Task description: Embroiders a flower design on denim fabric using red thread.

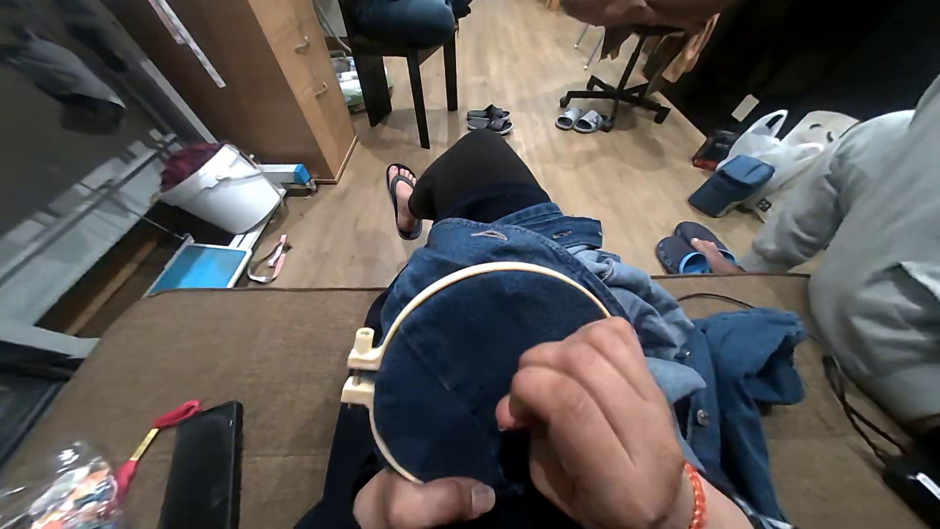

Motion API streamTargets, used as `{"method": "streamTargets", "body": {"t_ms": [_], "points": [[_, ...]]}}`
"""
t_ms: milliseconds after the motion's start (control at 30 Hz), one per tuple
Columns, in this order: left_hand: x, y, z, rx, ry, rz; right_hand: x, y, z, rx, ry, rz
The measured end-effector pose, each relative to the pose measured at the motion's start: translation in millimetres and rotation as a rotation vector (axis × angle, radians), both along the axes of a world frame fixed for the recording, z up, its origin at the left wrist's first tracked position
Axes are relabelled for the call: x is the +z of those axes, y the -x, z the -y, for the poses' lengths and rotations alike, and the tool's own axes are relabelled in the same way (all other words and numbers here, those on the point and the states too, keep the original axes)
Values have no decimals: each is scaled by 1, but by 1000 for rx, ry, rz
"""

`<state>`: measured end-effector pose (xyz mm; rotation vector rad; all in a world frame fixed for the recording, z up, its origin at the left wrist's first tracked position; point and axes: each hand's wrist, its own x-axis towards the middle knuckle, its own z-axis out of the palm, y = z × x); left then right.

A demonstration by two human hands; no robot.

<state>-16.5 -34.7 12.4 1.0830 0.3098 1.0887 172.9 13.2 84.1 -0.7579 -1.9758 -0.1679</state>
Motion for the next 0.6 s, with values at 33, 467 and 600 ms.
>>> {"method": "streamTargets", "body": {"t_ms": [33, 467, 600], "points": [[1, 1, 2, 4, 7, -2, 0, 0, -1, 15, -40, 24], [-6, -6, -10, -98, 22, 150, 42, -38, -15, 343, 658, -701], [-11, -4, -15, -133, 19, 250, 20, -46, 1, 22, 252, -162]]}}
